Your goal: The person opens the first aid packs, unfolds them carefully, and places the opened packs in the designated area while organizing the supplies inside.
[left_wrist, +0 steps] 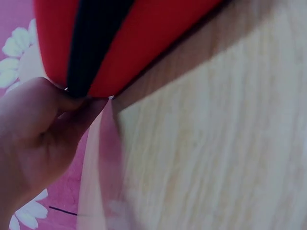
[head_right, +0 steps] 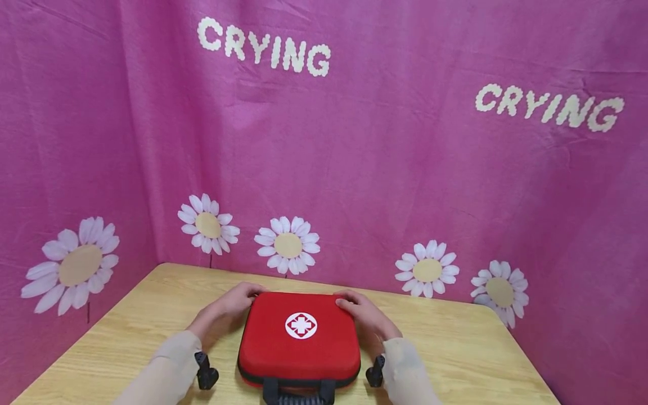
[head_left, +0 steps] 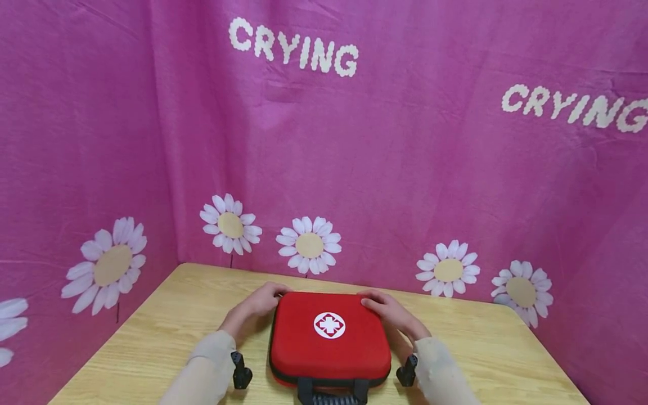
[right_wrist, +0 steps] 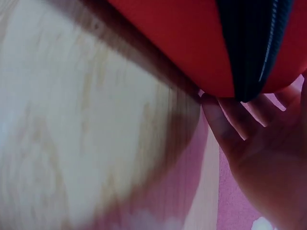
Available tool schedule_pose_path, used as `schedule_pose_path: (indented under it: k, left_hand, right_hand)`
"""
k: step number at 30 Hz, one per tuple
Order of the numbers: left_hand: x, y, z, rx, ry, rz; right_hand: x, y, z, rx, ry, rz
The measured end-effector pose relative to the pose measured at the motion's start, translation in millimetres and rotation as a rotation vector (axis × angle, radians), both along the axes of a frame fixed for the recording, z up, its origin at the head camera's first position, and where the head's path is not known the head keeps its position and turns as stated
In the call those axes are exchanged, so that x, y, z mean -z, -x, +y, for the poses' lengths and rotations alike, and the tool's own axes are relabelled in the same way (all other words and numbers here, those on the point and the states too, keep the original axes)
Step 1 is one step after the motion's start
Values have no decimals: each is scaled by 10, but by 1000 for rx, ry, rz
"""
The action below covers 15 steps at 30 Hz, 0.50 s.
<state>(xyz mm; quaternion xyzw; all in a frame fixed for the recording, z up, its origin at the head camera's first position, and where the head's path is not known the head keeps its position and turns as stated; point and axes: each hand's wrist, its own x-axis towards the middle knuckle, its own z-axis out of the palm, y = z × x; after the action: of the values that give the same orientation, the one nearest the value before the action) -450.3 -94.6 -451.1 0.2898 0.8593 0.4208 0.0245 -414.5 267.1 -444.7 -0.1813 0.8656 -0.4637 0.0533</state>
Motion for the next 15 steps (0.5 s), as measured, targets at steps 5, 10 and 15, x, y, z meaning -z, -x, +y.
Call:
schedule_pose_path:
  k: [5, 10, 15]
  left_hand:
    - [56, 18, 39, -95, 74, 116]
    - [98, -27, 86, -158, 70, 119]
    - [82, -27, 117, -190, 83, 148]
  right_hand:
    - [23, -55, 31, -37, 11, 0]
    - [60, -103, 74, -35, -22, -12]
    - [7, -116, 43, -56, -63, -19]
